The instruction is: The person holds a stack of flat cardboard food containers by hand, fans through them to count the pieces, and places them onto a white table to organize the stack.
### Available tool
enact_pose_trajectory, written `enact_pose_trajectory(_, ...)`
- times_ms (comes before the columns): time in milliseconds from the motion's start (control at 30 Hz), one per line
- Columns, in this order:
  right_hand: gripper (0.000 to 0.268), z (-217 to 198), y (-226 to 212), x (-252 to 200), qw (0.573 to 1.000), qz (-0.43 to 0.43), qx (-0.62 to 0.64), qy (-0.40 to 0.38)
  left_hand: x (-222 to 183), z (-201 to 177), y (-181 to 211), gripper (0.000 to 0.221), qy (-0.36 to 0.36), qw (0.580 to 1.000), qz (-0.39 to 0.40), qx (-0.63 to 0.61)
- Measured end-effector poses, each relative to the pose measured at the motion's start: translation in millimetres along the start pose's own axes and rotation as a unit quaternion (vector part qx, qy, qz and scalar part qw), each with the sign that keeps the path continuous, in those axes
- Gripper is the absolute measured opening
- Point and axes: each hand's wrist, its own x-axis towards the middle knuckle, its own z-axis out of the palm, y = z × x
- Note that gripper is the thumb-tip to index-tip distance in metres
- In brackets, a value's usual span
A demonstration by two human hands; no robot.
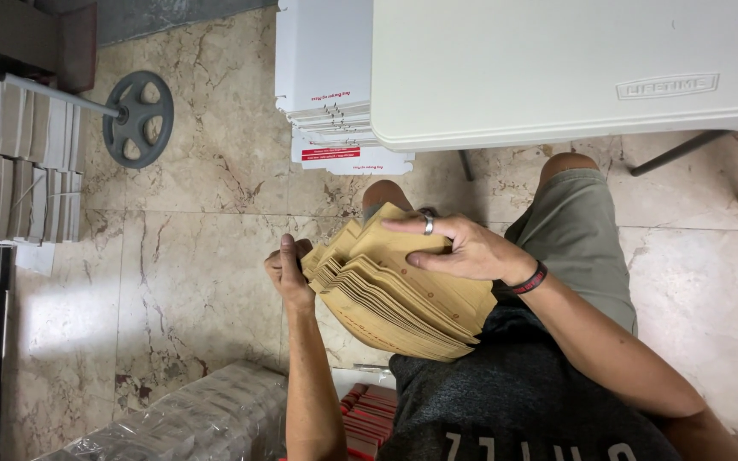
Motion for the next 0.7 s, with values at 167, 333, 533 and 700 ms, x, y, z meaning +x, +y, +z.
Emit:
enact_pose_trajectory(167,0.036,2,21,-14,0.996,0.046,-0.075,0.0,4,9,9,0.068,-0.021,0.998,-0.02,0.058)
enact_pose_trajectory(333,0.052,4,-19,-1,0.996,0.053,-0.06,-0.03,4,9,11,0.069,-0.03,0.997,-0.021,0.075)
enact_pose_trajectory(533,0.052,5,-3,-5,0.997,0.065,-0.025,-0.026,1,6,11,0.068,-0.026,0.997,-0.015,0.075)
enact_pose_trajectory(700,0.052,5,-1,-5,0.998,0.062,-0.017,-0.024,0,2,6,0.067,-0.026,0.998,-0.009,0.062)
